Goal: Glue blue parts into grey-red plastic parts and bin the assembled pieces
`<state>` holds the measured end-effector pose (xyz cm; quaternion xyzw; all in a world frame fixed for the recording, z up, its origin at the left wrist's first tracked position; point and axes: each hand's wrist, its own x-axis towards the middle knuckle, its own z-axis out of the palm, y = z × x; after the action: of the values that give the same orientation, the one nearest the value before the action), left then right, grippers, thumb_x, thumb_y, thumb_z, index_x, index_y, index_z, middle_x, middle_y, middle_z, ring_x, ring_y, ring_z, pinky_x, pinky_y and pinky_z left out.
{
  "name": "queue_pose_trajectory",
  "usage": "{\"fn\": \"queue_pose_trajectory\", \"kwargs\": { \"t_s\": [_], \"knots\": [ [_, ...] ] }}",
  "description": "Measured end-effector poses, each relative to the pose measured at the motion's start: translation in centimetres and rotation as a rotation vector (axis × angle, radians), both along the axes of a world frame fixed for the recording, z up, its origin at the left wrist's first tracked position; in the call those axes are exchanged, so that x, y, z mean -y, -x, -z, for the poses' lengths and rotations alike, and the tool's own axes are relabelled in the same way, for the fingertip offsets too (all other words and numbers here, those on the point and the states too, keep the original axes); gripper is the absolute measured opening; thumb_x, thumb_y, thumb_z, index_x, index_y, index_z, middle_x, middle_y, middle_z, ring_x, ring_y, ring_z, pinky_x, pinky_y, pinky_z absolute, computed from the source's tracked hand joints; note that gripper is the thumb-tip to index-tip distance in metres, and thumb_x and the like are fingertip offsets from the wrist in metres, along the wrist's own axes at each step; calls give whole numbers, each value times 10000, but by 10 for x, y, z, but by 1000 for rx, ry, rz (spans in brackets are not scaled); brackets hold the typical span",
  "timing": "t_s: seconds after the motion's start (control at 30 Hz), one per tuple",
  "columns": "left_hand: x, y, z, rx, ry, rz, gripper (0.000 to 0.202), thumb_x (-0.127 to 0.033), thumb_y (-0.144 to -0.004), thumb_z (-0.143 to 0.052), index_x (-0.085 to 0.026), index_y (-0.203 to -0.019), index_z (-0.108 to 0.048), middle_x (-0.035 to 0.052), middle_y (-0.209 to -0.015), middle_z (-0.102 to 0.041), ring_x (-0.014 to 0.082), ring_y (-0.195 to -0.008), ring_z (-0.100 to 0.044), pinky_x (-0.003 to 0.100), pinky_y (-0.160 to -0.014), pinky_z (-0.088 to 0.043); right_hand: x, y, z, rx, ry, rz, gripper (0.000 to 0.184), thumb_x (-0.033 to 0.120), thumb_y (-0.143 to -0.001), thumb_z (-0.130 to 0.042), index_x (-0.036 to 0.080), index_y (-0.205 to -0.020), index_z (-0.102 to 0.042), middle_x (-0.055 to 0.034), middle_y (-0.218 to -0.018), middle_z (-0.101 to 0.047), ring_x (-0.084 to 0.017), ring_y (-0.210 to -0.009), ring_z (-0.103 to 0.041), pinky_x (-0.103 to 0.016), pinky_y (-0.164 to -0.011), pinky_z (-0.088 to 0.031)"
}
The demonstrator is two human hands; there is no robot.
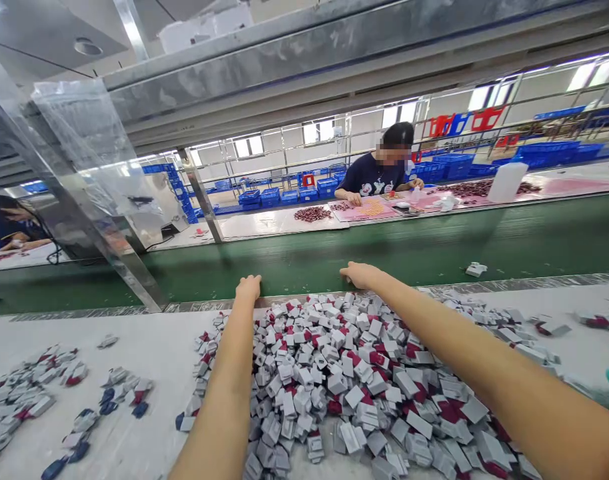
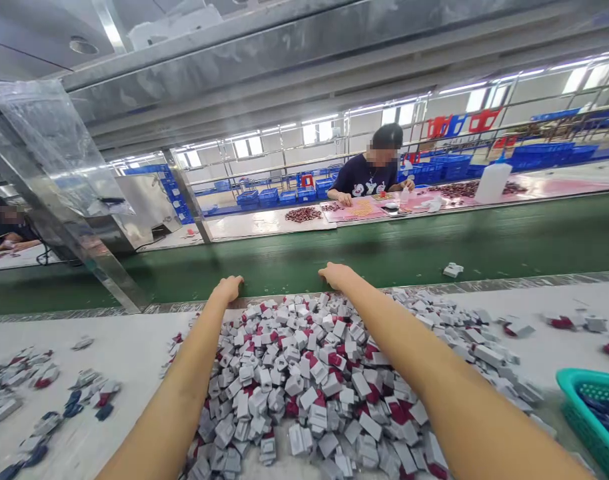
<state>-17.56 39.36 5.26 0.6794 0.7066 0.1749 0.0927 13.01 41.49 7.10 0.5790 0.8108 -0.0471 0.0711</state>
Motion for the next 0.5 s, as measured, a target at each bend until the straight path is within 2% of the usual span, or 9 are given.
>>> {"fn": "queue_pose_trajectory", "kwargs": {
  "t_s": [0.07, 0.13, 0.2, 0.27, 0.37, 0.43, 0.5],
  "knots": [
    [-4, 13, -1, 76, -12, -62, 359, -352, -986, -655, -147, -1279, -628, 117, -1277, -653, 245, -1086, -672, 462, -921, -587, 12, -9, -7, -26, -10, -54, 342, 390, -1020, -634, 161, -1274, -627, -101, -1254, -632, -206, -1067, -648, -409, -916, -586],
    [-7, 20, -5, 170, -30, -112, 340, -360, -978, -666, -155, -1248, -641, 106, -1239, -666, 239, -1054, -677, 449, -898, -594, 35, -21, -18, -77, -28, -126, 344, 392, -1024, -627, 161, -1279, -622, -99, -1251, -633, -207, -1070, -645, -417, -929, -579],
    [-4, 19, -12, 283, -55, -148, 297, -366, -972, -667, -149, -1173, -654, 87, -1144, -681, 218, -972, -679, 407, -838, -596, 69, -34, -29, -142, -25, -213, 334, 386, -1019, -629, 168, -1272, -634, -92, -1236, -644, -204, -1064, -644, -417, -941, -566],
    [9, 11, -22, 422, -84, -161, 232, -360, -988, -596, -143, -1056, -645, 57, -984, -678, 183, -840, -653, 321, -715, -562, 108, -45, -37, -200, -6, -291, 361, 378, -982, -669, 201, -1296, -659, -84, -1190, -673, -210, -1050, -652, -391, -930, -553],
    [51, -8, -40, 634, -77, -139, 258, -379, -961, -427, -192, -834, -553, -9, -681, -545, 135, -565, -491, 237, -469, -367, 165, -66, -41, -282, -41, -319, 543, 428, -953, -677, 286, -1469, -585, -97, -1227, -683, -248, -1099, -653, -360, -917, -538],
    [93, -14, -49, 775, -20, -99, 288, -434, -913, -410, -216, -748, -498, -38, -589, -420, 108, -472, -342, 215, -415, -260, 200, -94, -39, -340, -127, -265, 603, 497, -995, -589, 311, -1558, -481, -103, -1374, -628, -265, -1225, -612, -379, -988, -519],
    [138, -10, -49, 859, 69, -22, 295, -484, -862, -504, -224, -726, -530, -32, -592, -435, 112, -476, -360, 209, -394, -285, 235, -138, -33, -385, -237, -144, 571, 530, -1047, -455, 298, -1568, -459, -99, -1471, -571, -264, -1313, -569, -398, -1039, -503]
  ]
}}
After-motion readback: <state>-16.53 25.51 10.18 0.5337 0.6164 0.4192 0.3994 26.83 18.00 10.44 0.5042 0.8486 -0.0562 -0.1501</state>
